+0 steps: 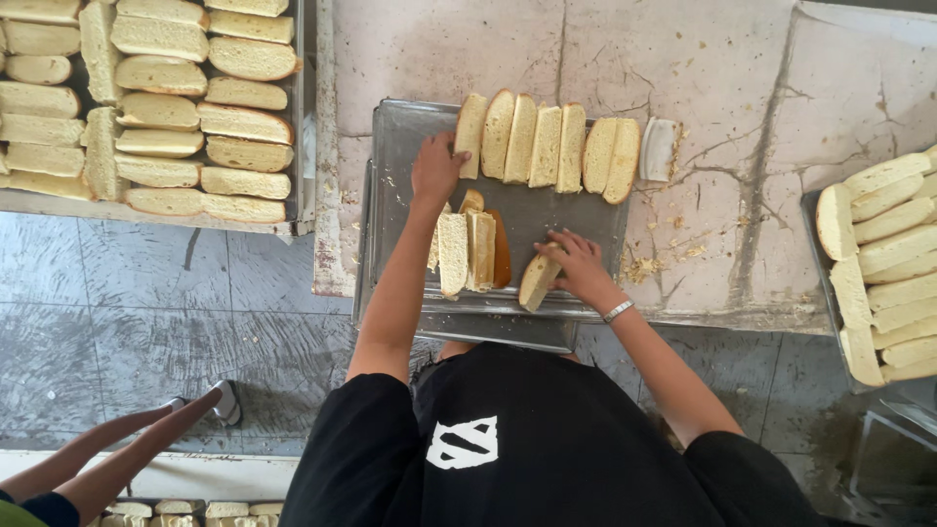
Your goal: The person arranges sliced bread on metal trays, picking up stacks of bread and placing them in rows. They also wipe crumbs from the tray surface and move the trays around the workspace.
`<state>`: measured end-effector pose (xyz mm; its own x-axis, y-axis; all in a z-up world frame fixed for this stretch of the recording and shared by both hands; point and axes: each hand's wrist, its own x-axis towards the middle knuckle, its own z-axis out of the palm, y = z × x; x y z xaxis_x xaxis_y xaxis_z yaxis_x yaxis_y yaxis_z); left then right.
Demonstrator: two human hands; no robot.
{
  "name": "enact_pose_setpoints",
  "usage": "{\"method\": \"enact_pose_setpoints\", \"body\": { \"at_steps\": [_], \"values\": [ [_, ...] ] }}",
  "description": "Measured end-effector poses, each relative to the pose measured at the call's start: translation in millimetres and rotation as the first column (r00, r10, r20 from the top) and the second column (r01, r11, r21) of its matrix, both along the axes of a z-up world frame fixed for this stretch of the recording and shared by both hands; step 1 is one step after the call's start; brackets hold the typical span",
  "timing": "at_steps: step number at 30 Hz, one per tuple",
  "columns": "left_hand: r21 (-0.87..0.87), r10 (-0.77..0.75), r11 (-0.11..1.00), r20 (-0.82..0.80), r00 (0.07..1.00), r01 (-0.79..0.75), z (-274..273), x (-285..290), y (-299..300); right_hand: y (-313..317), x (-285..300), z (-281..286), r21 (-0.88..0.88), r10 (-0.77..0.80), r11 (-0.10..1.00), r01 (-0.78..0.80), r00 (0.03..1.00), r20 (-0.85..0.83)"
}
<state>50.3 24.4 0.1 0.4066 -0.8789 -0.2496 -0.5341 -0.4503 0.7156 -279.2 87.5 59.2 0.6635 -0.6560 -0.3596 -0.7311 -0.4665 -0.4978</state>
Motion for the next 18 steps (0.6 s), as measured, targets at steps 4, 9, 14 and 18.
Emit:
{"method": "enact_pose_setpoints", "body": {
  "at_steps": [4, 9, 14, 18],
  "values": [
    [0.058, 0.026, 0.998, 0.03, 0.999, -0.028, -5.3, -3.7, -30.7, 8.7, -9.5, -17.1, -0.189, 0.072, 0.979, -0.075, 0.997, -0.022],
    [0.015, 0.005, 1.0, 0.028, 1.0, -0.005, 15.0, -9.1, -32.3, -4.8, -39.8, -31.1, 0.091, -0.2, 0.974, 0.208, 0.975, -0.094],
    [0.091, -0.148, 0.974, -0.434, 0.889, 0.206, 56.1, -43.2, 28.1, -22.1, -33.1, -24.9, 0.637, -0.774, 0.581, 0.506, 0.584, 0.243],
    [-0.151, -0.317, 0.943, -0.676, 0.665, 0.296, 65.6, -81.2, 57.9, -30.6, 43.9, -16.3, 0.733, -0.841, 0.474, 0.488, 0.499, 0.211]
  ]
}}
